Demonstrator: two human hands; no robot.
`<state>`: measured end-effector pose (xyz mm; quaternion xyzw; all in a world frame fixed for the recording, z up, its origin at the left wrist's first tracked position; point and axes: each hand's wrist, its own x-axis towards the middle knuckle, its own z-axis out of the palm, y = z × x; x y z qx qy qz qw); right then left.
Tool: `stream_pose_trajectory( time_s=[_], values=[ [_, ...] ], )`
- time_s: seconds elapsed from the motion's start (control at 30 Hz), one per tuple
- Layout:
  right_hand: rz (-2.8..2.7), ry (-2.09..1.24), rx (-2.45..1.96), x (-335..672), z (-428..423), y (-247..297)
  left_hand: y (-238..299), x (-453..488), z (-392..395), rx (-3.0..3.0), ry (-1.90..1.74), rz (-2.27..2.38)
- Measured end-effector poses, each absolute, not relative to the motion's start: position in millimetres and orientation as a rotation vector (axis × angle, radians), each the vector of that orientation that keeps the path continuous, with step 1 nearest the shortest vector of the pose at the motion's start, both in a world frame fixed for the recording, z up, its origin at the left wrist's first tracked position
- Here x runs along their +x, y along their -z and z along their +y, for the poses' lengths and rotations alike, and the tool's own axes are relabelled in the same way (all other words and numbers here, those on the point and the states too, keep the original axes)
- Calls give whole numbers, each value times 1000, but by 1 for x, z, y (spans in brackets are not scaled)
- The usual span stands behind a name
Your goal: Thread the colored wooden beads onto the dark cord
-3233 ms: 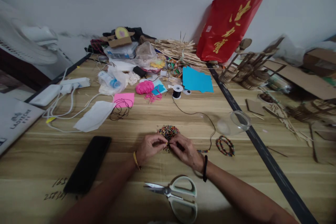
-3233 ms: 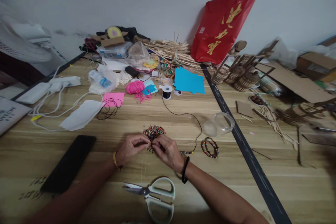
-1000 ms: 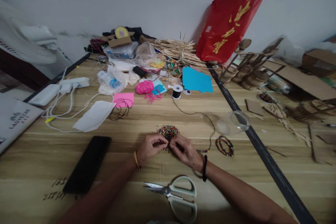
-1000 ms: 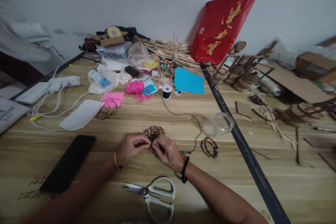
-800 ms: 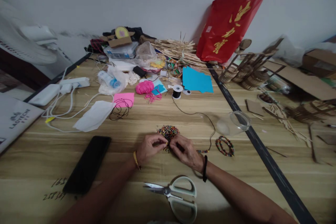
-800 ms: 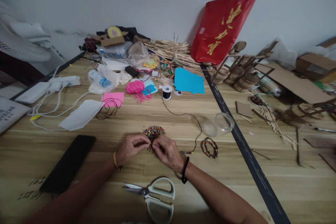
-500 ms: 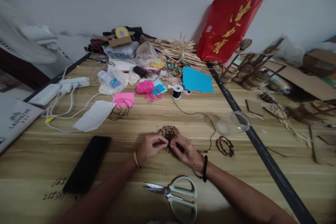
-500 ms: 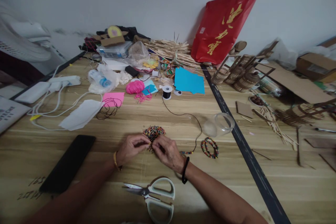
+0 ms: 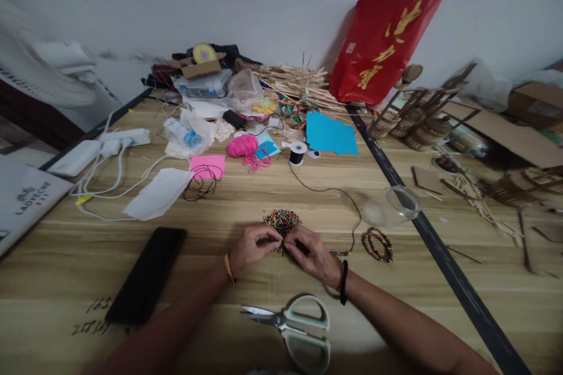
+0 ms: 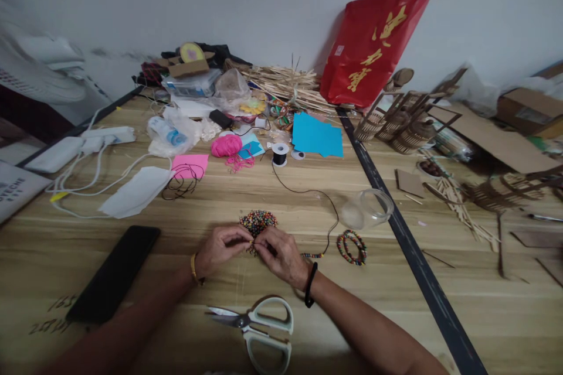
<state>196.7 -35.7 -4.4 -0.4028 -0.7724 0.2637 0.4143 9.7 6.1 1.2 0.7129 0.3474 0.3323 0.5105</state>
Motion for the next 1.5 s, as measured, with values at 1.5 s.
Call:
stream_pose_trajectory(
  time_s=[1.5],
  values=[
    [-1966,-571,-957,196,-37,3,-4,7,6,1853,-768,819]
  ],
)
